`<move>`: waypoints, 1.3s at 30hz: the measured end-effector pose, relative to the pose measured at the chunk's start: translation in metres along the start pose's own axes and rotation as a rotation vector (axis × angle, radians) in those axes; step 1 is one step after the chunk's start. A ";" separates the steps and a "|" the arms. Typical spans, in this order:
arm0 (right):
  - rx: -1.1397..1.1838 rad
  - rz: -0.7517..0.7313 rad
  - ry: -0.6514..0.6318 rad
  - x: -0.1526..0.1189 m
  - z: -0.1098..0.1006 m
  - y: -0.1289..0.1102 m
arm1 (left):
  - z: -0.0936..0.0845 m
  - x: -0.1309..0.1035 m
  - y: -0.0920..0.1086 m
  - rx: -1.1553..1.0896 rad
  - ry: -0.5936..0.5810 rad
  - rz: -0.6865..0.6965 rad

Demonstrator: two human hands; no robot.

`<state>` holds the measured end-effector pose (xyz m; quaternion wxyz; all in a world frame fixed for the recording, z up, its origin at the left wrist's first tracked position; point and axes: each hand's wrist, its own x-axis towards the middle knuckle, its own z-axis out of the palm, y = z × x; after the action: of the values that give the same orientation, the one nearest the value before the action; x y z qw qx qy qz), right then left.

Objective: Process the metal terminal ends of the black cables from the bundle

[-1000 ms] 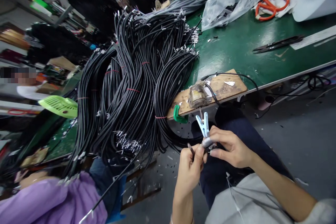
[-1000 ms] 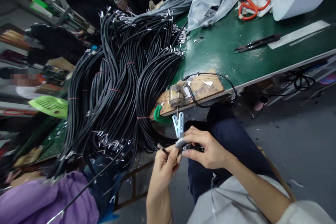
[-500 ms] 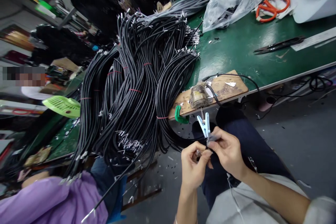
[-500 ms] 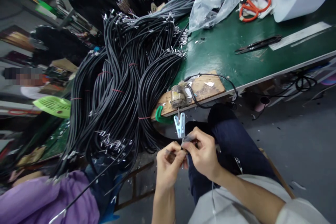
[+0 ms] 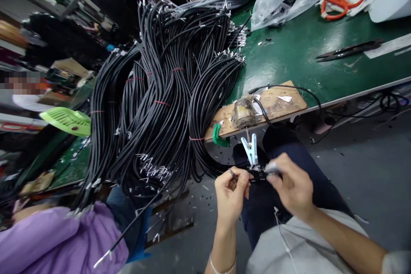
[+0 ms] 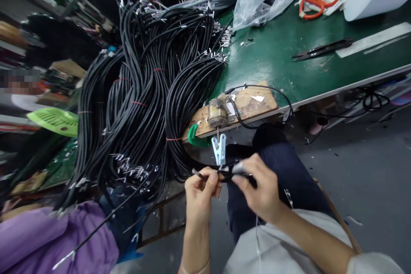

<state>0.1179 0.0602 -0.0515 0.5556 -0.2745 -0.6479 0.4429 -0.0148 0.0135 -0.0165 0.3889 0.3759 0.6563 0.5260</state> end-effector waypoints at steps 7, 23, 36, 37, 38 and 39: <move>0.063 0.056 -0.248 0.033 -0.007 -0.001 | -0.010 0.004 0.009 0.027 -0.161 -0.061; 0.620 0.756 -0.228 0.070 -0.010 0.024 | -0.014 0.008 0.002 0.121 -0.144 0.613; 1.109 0.831 -0.268 0.074 0.019 0.015 | 0.000 0.025 0.004 0.134 -0.050 0.519; 1.126 0.834 -0.287 0.073 0.018 0.017 | 0.000 0.025 0.004 0.133 -0.058 0.511; 1.141 0.843 -0.301 0.072 0.018 0.019 | 0.000 0.025 0.005 0.131 -0.067 0.502; 1.150 0.855 -0.305 0.070 0.017 0.022 | 0.000 0.024 0.005 0.128 -0.078 0.493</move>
<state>0.0818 0.1253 -0.0376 0.2942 -0.1038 -0.2194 0.9244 -0.0246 0.0363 -0.0143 0.2495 0.5684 0.5614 0.5473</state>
